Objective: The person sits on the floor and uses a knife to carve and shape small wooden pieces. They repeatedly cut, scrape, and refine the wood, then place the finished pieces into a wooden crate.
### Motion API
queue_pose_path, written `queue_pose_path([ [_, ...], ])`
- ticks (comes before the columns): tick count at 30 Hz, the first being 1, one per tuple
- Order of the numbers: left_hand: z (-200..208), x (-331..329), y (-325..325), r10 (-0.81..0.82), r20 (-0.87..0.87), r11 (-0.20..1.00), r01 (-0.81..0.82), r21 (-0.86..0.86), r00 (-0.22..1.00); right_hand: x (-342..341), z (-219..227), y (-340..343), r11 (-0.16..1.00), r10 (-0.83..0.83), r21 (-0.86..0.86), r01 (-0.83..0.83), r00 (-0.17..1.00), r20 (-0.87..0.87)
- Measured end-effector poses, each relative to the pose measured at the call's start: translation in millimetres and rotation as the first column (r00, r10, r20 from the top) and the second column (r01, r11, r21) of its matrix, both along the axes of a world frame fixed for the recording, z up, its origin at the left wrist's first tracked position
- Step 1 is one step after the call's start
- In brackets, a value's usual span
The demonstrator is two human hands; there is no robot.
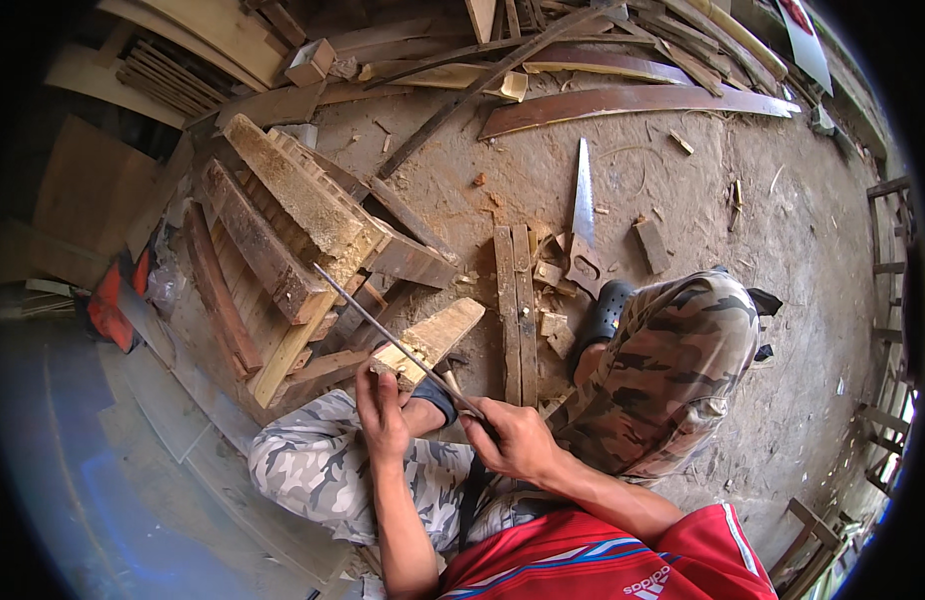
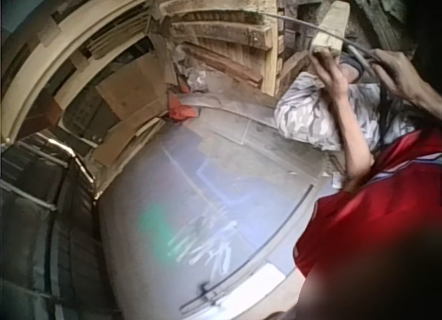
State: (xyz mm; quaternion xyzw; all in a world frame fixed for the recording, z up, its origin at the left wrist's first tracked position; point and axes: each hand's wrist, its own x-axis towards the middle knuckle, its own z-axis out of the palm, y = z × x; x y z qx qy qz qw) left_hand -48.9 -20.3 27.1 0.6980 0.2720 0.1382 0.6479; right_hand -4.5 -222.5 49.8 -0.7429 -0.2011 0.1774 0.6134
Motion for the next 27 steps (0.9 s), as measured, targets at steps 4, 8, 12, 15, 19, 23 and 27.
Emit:
queue_pose_path([
  [4, -0.1, -1.0, 4.6, -0.026, -0.029, 0.999, 0.027, 0.039, 0.999, 2.9, -3.5, 3.0, 0.961, 0.136, -0.242, -0.132, 0.991, -0.002],
  [8, 0.1, -0.3, 8.3, 0.024, -0.040, 0.996, -0.028, -0.085, 0.999, 0.9, -5.3, 4.7, 0.978, 0.072, -0.196, -0.069, 0.997, 0.009],
  [12, 2.5, -0.1, 2.3, 0.017, -0.026, 1.000, -0.017, 0.000, 1.000, -2.6, -4.0, 11.0, 0.999, -0.021, -0.039, 0.021, 1.000, -0.023],
  [15, 6.6, 2.6, 1.4, 0.011, -0.024, 1.000, -0.012, -0.014, 1.000, -1.9, -3.0, 11.8, 0.940, 0.129, -0.315, -0.135, 0.991, -0.040],
  [19, 9.6, 4.6, -1.5, 0.020, 0.036, 0.988, -0.014, -0.155, 0.999, -1.8, -0.1, 10.5, 0.991, 0.010, -0.132, -0.013, 1.000, -0.018],
  [23, 8.5, 4.5, 1.0, 0.014, -0.040, 0.995, -0.017, -0.098, 0.999, -2.6, 2.4, 11.6, 0.975, 0.080, -0.206, -0.082, 0.997, -0.017],
  [27, 5.8, 5.9, 4.7, -0.013, -0.048, 0.999, 0.011, -0.044, 0.999, -5.0, 5.5, 13.5, 0.967, 0.083, -0.245, -0.075, 0.996, 0.025],
])
